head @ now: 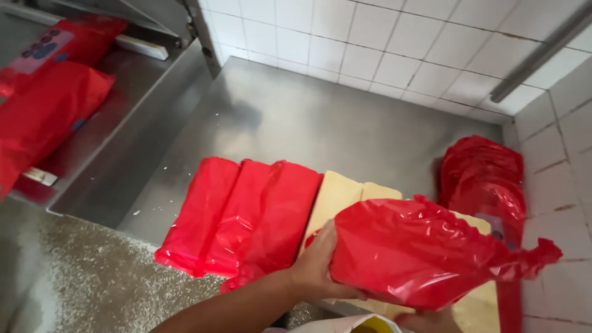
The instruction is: The person wraps rectangular blocks of pale food in red plastic bags on a stainless steel table. They pick up each block, place it into a bag, and set the wrapped item aside, repeating the process for several blocks.
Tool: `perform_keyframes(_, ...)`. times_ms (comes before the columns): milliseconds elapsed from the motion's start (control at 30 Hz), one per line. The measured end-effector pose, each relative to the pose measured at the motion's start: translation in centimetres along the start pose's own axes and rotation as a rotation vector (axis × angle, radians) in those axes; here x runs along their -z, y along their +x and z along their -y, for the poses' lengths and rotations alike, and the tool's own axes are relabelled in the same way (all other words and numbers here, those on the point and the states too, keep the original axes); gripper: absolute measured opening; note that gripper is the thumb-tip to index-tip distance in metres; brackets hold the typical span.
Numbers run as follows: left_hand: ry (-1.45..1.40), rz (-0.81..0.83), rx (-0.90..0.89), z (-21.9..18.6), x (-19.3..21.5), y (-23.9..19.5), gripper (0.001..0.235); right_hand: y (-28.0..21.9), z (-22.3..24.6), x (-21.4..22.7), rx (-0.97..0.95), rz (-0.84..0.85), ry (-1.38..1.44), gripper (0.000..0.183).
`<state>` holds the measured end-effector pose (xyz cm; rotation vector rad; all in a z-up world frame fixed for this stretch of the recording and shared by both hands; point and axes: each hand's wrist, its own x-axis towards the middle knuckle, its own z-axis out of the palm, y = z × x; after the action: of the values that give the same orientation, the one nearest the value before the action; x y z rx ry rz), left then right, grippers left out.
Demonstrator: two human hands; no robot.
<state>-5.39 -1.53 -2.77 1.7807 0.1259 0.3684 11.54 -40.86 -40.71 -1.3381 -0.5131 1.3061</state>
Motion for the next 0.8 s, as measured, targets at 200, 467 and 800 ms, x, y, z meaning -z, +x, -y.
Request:
perform_keyframes(200, 0.081, 0.106, 0.176, 10.6, 0.3, -0.6, 0.146, 12.0, 10.8, -3.6, 0.188, -0.270, -0.428, 0.080)
perform_keyframes(467, -0.431, -0.165, 0.277, 3.4, 7.0, -4.4, 0.096, 11.5, 30.7, -26.3, -0.086, -0.379, 0.323, 0.060)
perform_keyframes(800, -0.793, -0.634, 0.958, 2.3, 17.4, -11.1, 0.102, 18.6, 34.8, -40.9, -0.377, 0.034, 0.289, 0.057)
